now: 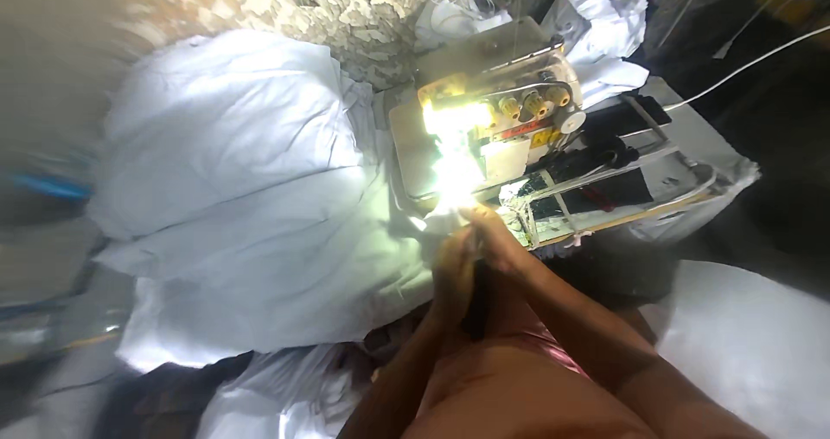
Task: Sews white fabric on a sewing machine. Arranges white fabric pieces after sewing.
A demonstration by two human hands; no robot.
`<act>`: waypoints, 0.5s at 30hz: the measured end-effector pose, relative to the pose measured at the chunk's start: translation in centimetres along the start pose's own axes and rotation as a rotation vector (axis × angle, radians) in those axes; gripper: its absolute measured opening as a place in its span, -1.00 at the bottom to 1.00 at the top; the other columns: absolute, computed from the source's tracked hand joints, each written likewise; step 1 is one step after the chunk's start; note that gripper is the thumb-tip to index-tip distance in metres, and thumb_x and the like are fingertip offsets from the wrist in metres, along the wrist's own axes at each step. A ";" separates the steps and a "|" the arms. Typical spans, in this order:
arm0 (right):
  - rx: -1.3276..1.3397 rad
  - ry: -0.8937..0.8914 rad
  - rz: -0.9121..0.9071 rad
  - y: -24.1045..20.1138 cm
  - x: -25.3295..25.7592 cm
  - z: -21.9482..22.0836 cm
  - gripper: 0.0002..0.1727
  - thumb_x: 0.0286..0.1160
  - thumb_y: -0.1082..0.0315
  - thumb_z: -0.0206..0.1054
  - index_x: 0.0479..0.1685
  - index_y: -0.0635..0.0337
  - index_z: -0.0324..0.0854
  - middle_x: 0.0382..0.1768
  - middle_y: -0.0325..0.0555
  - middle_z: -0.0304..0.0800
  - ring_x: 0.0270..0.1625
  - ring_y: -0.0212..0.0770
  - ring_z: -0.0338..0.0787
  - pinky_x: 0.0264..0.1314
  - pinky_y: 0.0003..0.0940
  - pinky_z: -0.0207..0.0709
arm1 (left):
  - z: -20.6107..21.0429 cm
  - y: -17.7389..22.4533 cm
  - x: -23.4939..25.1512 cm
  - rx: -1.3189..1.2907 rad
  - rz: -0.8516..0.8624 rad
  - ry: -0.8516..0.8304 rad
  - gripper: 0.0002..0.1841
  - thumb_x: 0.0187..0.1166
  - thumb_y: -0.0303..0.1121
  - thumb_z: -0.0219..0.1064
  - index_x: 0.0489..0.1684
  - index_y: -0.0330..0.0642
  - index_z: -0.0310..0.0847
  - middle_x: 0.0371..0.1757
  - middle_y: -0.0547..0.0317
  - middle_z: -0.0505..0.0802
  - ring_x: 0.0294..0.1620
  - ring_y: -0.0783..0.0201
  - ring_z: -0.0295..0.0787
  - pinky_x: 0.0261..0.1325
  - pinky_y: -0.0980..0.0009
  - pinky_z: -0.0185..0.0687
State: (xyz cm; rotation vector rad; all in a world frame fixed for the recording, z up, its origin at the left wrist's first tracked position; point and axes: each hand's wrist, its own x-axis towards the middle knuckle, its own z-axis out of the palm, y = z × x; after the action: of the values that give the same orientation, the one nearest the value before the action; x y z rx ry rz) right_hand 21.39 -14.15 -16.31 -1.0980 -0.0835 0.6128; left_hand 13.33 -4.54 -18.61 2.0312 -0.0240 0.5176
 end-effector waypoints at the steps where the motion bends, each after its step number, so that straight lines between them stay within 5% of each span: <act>1: 0.081 0.075 0.003 -0.4 0.3 -0.3 -0.75 0.87 0.16 0.00 0.02 0.01 0.57 -0.39 -0.37 0.72 -0.42 -0.54 0.70 -0.35 -0.57 0.64 | 0.4 0.1 -0.2 -0.023 0.044 -0.052 -0.66 0.59 -0.61 0.26 0.30 -0.52 0.64 0.21 -0.23 0.83 0.15 0.17 0.84 0.29 0.30 0.71; 5: 0.254 0.298 -0.065 -1.4 2.6 -2.5 -0.72 0.90 0.32 -0.10 0.22 0.22 0.49 -0.19 -0.22 0.72 -0.14 -0.38 0.77 0.03 -0.41 0.69 | 0.2 0.4 1.4 0.051 0.187 -0.095 -0.72 0.64 -0.55 0.26 0.20 -0.51 0.71 0.31 -0.21 0.82 0.43 0.06 0.74 0.55 0.23 0.55; 9: 0.007 0.227 -0.145 -1.3 0.0 -2.7 -0.80 0.83 0.24 0.07 0.15 0.07 0.55 -0.31 -0.35 0.72 -0.37 -0.52 0.71 -0.24 -0.52 0.67 | -1.5 -0.1 4.1 0.192 0.181 -0.048 -0.67 0.72 -0.44 0.22 0.30 -0.48 0.67 0.38 -0.26 0.77 0.48 -0.01 0.69 0.59 0.14 0.50; 11: -0.065 0.140 -0.193 -1.2 -2.4 -2.5 -0.82 0.73 0.29 0.22 0.15 0.08 0.60 -0.26 -0.29 0.76 -0.33 -0.49 0.72 -0.21 -0.47 0.67 | -2.7 -0.5 5.0 0.228 0.177 -0.115 -0.59 0.77 -0.28 0.18 0.41 -0.36 0.63 0.41 -0.16 0.76 0.49 0.01 0.66 0.60 0.03 0.44; 13: -0.077 0.075 -0.247 -1.0 -3.5 -2.7 -0.88 0.67 0.41 0.25 0.03 0.17 0.63 -0.29 -0.29 0.77 -0.31 -0.49 0.73 -0.15 -0.47 0.68 | -3.5 -0.8 5.3 0.228 0.191 -0.197 -0.59 0.76 -0.18 0.16 0.31 -0.29 0.71 0.25 -0.05 0.85 0.36 0.07 0.73 0.53 -0.06 0.42; 15: -0.157 0.067 -0.279 -1.2 -4.4 -3.5 -0.91 0.69 0.44 0.22 -0.12 0.22 0.62 -0.43 -0.34 0.69 -0.41 -0.56 0.65 -0.26 -0.57 0.59 | -3.9 -0.7 5.0 0.225 0.212 -0.232 -0.63 0.71 -0.17 0.20 -0.11 -0.33 0.80 -0.16 0.00 0.87 0.02 0.14 0.77 0.44 -0.07 0.38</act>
State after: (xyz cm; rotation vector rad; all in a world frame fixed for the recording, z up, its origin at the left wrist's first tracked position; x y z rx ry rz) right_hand 19.48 -19.58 -15.95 -1.2321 -0.2258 0.3228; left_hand 16.71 0.04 -15.73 2.3151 -0.3384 0.4279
